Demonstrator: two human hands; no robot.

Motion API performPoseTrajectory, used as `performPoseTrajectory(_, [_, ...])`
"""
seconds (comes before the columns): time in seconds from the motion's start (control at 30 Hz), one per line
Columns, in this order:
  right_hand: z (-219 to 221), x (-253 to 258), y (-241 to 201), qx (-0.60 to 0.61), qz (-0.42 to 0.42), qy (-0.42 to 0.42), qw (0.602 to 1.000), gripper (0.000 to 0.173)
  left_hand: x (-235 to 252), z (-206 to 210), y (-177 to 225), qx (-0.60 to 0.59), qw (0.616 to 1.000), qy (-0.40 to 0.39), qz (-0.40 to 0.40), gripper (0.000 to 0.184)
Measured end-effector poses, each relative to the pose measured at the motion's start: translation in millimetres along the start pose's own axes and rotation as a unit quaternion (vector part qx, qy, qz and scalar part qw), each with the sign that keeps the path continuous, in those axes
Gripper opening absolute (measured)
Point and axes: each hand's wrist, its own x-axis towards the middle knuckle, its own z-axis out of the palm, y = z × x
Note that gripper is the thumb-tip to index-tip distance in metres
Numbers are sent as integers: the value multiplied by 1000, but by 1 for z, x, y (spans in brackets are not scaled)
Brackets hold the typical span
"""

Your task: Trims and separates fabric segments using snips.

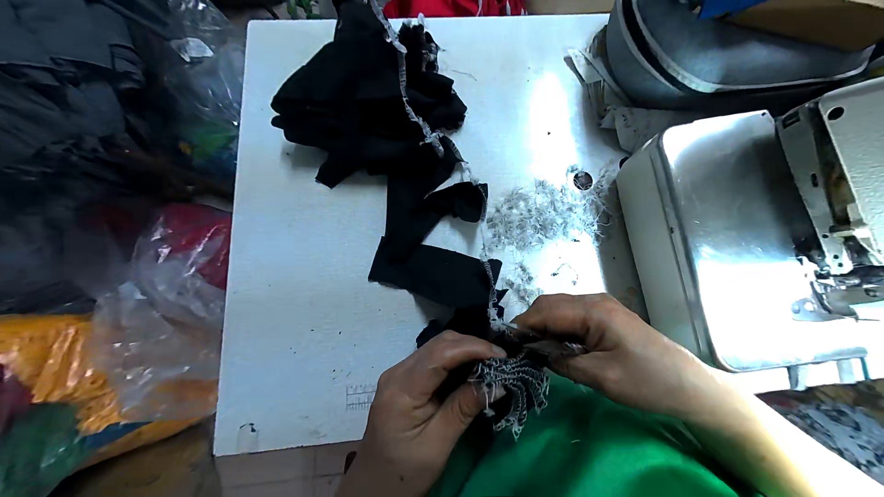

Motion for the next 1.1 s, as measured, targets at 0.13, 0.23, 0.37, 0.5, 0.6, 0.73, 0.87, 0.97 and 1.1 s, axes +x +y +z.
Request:
performPoseTrajectory(0.13, [-1,0,-3,-16,-9,-25,1000,26,0,2,0,-37,998,21,-48,24])
performPoseTrajectory(0.23, [-1,1,-3,-38,-35,-28,998,31,-1,-1,-1,-44,996,18,-72,25])
performPoseTrajectory(0.37, [0,4,-4,-59,-57,-39,996,33,-3,-10,-5,3,996,-5,-93,29])
performPoseTrajectory(0.5, [-1,6,-6,-42,-54,-41,997,32,-1,-14,-9,44,998,-11,-42,26])
performPoseTrajectory(0.6, [-4,4,-2,-54,-34,-5,998,19,1,-14,-8,60,997,30,-30,22])
performPoseTrajectory(0.73, [-15,-1,-2,-48,17,33,998,16,3,-16,-11,38,998,41,-14,22])
performPoseTrajectory(0.87, [-22,-6,0,-36,51,113,992,17,3,-18,-20,1,999,46,-19,25])
performPoseTrajectory(0.97, [-21,-11,-1,-35,94,197,975,20,4,-17,-20,-22,997,61,-42,26])
performPoseTrajectory(1.1, [-15,-23,-6,95,83,103,987,35,6,-12,-15,-53,990,102,-84,23])
